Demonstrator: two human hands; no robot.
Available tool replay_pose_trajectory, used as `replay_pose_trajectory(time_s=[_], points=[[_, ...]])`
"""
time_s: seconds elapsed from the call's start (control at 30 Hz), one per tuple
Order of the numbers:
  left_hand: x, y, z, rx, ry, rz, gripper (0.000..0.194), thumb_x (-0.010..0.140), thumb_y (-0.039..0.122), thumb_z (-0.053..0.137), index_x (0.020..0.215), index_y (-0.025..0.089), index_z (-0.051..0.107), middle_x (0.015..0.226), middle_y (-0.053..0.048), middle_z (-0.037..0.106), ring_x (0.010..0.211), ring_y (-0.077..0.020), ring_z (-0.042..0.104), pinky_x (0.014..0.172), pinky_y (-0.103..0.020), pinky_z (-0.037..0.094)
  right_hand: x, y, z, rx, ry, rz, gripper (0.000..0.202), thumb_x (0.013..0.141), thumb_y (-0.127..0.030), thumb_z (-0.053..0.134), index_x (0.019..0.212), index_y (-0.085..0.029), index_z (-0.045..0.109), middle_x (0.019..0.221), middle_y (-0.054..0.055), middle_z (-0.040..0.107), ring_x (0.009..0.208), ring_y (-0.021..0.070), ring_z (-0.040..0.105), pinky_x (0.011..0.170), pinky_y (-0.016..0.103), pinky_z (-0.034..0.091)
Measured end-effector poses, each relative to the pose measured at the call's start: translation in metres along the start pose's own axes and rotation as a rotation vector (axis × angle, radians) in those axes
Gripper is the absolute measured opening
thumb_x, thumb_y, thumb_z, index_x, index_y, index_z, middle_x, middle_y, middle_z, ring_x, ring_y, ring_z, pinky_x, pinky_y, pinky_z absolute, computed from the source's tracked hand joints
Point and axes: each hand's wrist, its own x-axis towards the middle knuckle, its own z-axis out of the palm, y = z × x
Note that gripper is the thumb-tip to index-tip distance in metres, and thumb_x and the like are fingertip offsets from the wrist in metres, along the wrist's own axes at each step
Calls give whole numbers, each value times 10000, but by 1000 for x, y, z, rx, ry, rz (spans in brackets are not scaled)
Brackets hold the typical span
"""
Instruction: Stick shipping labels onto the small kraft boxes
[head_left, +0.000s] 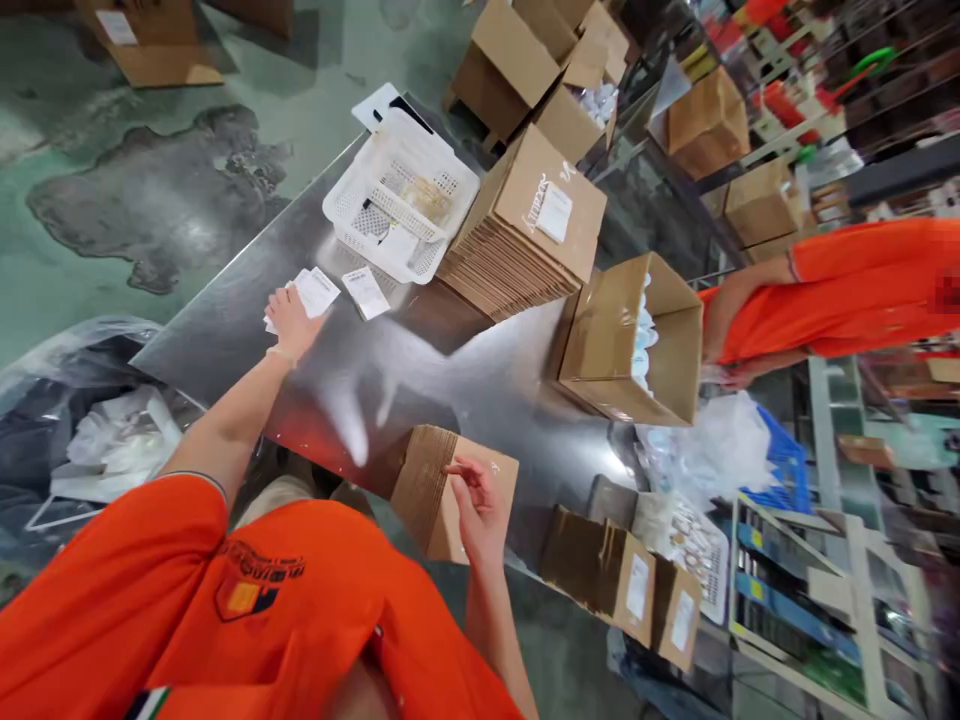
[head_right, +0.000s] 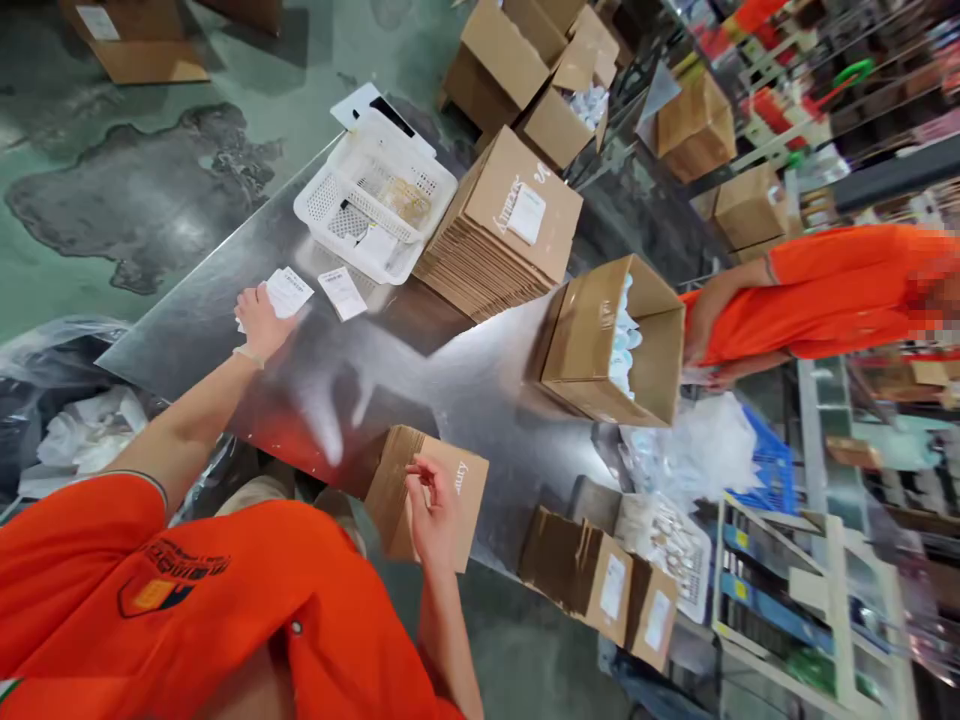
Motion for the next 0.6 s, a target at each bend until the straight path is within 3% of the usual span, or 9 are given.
replay_pose_trajectory(time_s=[0.1,0.2,0.3,0.37,0.43,0.5,0.6], points=[[-37,3,8,21,-57,44,952,952,401,894,1697,39,425,1658,-348,564,1541,-514,532,1317,-691,412,6,-4,6,-14,-28,-5,386,1023,-583,782,1192,-241,840,1165,122,842,1022,262,826,959,444,684],[-77,4,23,55,-139,11,907,938,380,898,1679,65,482,1641,-362,585,1546,-542,551,1288,-673,437,12,-7,8,-40,-60,19,401,1021,-593,775,1193,-239,847,1155,126,855,1029,269,827,957,445,685],[-95,2,30,58,-175,-7,853,963,371,869,1692,103,516,1680,-358,565,1562,-560,536,1288,-672,420,15,-6,5,-44,-83,21,407,1020,-598,780,1187,-235,857,1175,133,861,1032,270,827,952,443,679],[-87,-2,24,19,-113,-24,733,1038,348,775,1691,117,537,1712,-329,539,1584,-528,516,1311,-656,399,16,-4,2,-41,-82,12,406,1022,-600,786,1178,-233,861,1191,138,858,1031,271,826,940,442,673],[-64,-8,13,-23,-20,-98,680,1063,282,713,1691,97,527,1732,-315,503,1597,-485,497,1336,-628,386,15,-2,-1,-42,-80,14,409,1022,-607,793,1175,-234,865,1179,139,856,1026,274,824,927,440,670],[-34,-14,3,-53,35,-175,782,996,235,782,1700,66,485,1728,-321,480,1595,-473,483,1351,-612,383,14,0,-3,-47,-85,24,415,1018,-618,799,1168,-237,866,1169,139,853,1017,275,823,912,437,671],[3,-20,-4,-74,24,-184,1061,803,239,986,1704,78,449,1722,-323,472,1614,-513,451,1359,-631,384,13,1,-1,-48,-92,30,413,1019,-621,794,1157,-238,862,1179,139,844,1000,269,820,891,426,673]])
